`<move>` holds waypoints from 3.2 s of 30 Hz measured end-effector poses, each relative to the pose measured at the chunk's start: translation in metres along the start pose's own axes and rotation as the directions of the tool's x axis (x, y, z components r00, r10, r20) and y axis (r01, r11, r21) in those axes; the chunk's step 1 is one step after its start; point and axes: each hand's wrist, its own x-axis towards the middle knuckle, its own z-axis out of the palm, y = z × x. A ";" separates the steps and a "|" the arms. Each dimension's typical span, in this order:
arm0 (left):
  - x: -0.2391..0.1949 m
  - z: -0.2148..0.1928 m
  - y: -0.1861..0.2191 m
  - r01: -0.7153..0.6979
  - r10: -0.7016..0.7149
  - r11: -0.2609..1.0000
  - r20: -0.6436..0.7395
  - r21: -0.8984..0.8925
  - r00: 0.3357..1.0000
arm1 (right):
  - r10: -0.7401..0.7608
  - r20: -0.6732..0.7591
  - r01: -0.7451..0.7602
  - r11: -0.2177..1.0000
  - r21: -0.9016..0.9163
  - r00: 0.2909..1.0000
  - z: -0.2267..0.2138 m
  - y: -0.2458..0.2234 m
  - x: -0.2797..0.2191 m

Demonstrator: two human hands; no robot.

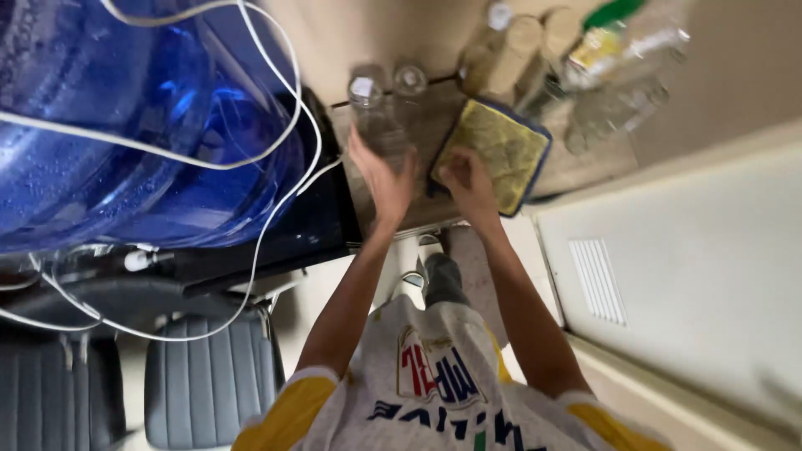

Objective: Cleaning a water dispenser, glasses, and a rice cooker pot and lid in an office break room.

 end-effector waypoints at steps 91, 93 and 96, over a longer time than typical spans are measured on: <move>-0.414 -0.584 -0.010 0.144 0.024 0.975 0.724 -0.170 0.689 | 0.143 -0.559 -0.120 0.990 0.078 0.817 0.327 -0.127 -0.606; -0.413 -0.610 -0.024 0.031 0.144 0.973 0.703 -0.231 0.697 | 0.147 -0.557 -0.133 0.989 0.065 0.817 0.354 -0.128 -0.616; -0.409 -0.652 -0.050 0.090 0.120 0.970 0.769 -0.225 0.628 | 0.211 -0.586 -0.190 0.977 0.098 0.782 0.403 -0.134 -0.635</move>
